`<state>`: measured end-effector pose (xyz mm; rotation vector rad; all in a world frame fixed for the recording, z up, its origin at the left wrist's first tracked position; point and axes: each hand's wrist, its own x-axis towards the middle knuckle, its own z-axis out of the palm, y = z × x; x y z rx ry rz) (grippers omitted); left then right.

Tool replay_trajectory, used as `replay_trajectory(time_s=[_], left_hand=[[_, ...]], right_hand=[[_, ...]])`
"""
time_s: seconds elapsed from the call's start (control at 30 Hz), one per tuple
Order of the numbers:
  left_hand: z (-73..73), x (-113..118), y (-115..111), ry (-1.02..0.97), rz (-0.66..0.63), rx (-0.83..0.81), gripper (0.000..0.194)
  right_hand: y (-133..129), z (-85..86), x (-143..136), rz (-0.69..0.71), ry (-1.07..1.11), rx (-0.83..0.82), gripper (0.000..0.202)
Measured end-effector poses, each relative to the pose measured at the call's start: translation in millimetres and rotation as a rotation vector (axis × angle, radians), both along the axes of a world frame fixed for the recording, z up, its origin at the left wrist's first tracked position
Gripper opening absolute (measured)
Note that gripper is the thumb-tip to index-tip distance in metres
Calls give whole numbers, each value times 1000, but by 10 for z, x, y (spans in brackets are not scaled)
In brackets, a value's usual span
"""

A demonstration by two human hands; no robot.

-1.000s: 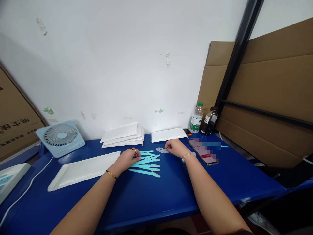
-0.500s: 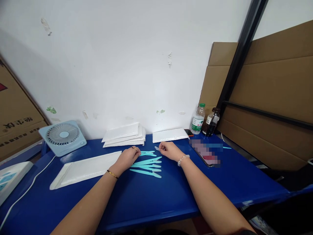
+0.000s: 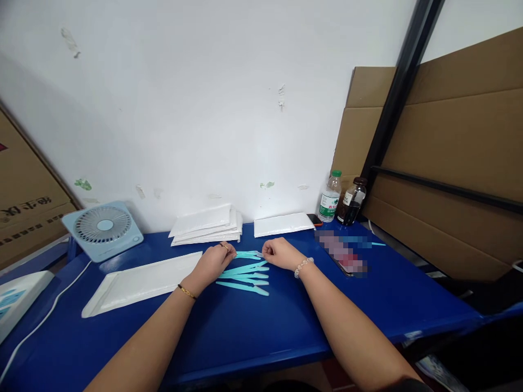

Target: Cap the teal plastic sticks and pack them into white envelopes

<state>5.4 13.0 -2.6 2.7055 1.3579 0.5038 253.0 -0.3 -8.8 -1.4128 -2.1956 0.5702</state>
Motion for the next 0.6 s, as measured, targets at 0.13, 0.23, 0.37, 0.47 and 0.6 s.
replay_trajectory(time_s=[0.13,0.23,0.37,0.47,0.6], left_hand=[[49,69,-53,58,-37,65,21],[91,107,-95,79,-56,71,22],[124,88,-130,134,-54,-14,24],[119,52,-135,123,-49,-105,22],[64,43,-111,42,-56,-145,17]], right_hand=[[-58,27,-89,38,-5,23,12],[-91,40,-137,87,-4,16,13],[-73,88,-30,87,33,-36,15],[-23,144,195,-82,39,27,17],[45,136,414,-192,-105,87,10]])
